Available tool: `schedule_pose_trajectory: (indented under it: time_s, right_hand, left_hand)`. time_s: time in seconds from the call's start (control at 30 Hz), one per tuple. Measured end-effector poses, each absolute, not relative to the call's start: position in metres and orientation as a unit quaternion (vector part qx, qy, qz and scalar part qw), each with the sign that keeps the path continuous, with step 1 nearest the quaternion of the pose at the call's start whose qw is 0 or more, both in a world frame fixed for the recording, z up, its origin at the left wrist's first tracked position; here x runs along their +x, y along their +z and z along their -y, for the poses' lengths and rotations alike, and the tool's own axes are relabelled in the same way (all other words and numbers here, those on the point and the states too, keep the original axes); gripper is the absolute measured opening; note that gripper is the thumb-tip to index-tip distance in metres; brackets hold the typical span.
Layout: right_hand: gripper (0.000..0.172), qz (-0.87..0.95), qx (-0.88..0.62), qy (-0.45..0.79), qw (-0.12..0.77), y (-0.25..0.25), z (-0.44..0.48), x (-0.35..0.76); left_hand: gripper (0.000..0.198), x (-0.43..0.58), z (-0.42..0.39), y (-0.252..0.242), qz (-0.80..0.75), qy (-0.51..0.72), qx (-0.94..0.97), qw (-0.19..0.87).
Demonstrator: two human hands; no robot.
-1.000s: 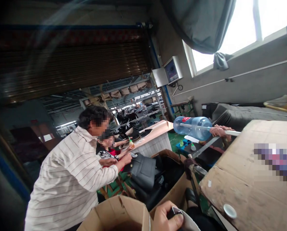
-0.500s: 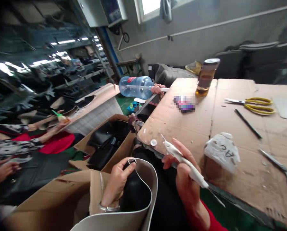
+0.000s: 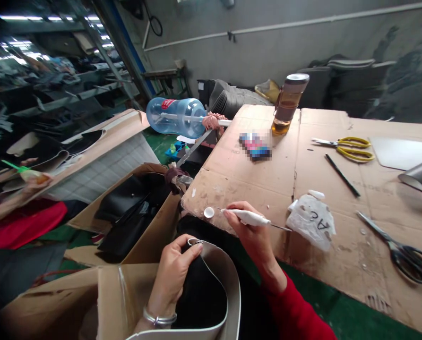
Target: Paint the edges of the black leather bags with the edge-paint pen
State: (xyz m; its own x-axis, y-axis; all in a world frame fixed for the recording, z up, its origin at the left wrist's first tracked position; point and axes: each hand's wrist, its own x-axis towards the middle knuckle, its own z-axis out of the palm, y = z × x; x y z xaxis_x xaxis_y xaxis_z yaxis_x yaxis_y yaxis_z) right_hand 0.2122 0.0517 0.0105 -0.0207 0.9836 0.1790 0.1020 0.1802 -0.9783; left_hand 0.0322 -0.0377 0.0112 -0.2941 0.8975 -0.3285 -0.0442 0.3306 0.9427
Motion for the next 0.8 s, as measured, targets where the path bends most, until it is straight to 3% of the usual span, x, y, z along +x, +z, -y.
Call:
schedule_pose_trajectory:
  time_s: [0.1, 0.3, 0.8]
  right_hand:
    - [0.021, 0.573, -0.469, 0.442, 0.506, 0.010, -0.059, 0.208]
    - [0.028, 0.568, -0.464, 0.486, 0.475, -0.006, -0.057, 0.207]
    - [0.007, 0.681, -0.449, 0.391, 0.427, -0.001, -0.057, 0.204]
  left_hand:
    - [0.016, 0.039, 0.026, 0.007, -0.633, 0.471, 0.330, 0.519]
    - [0.017, 0.027, 0.011, 0.010, -0.703, 0.403, 0.419, 0.410]
    - [0.022, 0.012, 0.003, 0.010, -0.649, 0.365, 0.431, 0.509]
